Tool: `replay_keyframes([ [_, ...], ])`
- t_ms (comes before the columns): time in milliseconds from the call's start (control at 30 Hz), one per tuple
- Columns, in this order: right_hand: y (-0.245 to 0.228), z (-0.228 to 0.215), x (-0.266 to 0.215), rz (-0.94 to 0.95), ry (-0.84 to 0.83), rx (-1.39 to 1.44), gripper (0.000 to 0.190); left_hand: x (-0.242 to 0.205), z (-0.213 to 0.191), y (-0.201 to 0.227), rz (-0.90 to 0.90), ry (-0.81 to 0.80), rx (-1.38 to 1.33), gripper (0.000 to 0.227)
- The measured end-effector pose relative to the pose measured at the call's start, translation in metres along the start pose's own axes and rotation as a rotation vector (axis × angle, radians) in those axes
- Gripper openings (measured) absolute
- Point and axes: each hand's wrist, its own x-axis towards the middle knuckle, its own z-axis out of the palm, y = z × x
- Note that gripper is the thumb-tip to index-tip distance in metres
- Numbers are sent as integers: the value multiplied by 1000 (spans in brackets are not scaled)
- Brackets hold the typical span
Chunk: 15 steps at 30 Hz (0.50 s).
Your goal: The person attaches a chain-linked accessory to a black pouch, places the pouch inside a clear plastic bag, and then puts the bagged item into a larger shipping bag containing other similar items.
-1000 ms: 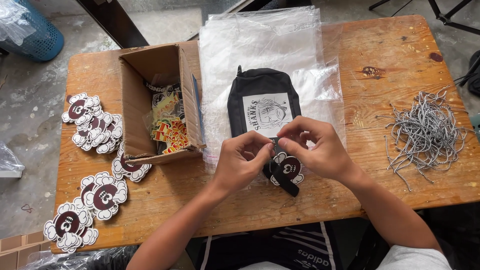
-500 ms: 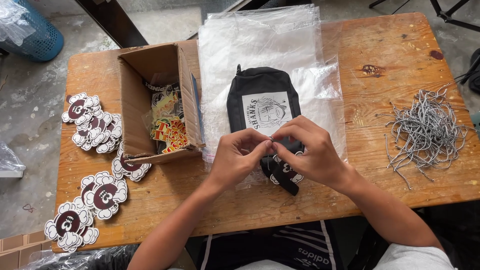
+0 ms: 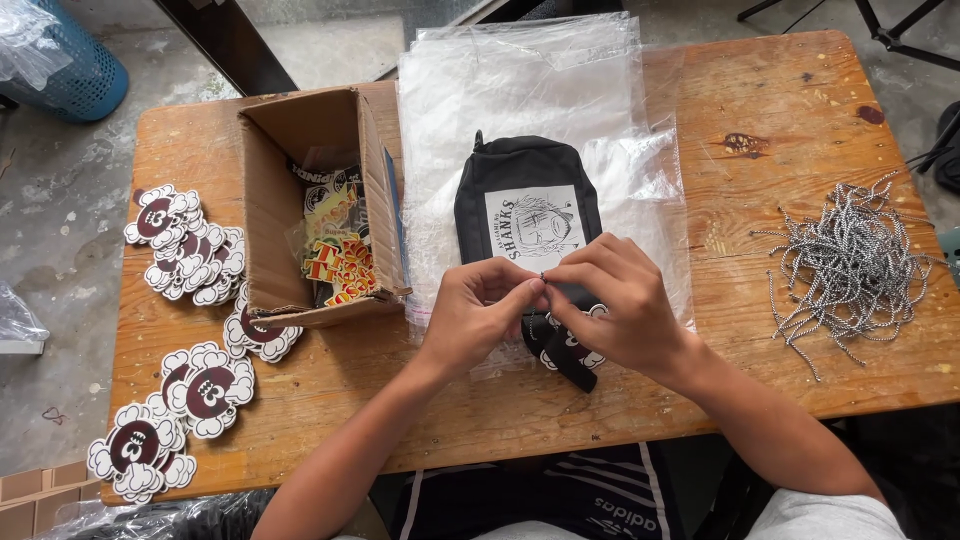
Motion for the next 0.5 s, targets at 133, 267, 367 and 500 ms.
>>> replay_keyframes([
  [133,-3,5,-2,-58,66,-66,11,-1,1,5,19,3,19,10],
  [267,3,8,-5,-155,86,-152,12,0,1,2,-9,0,22,8],
  [367,10,8,-6,-275,52,-194,9,0,-3,6,-52,-48,19,8],
  [500,11,6,-8,-358,-42,-272,7,-1,-6,2,-16,-70,139,8],
])
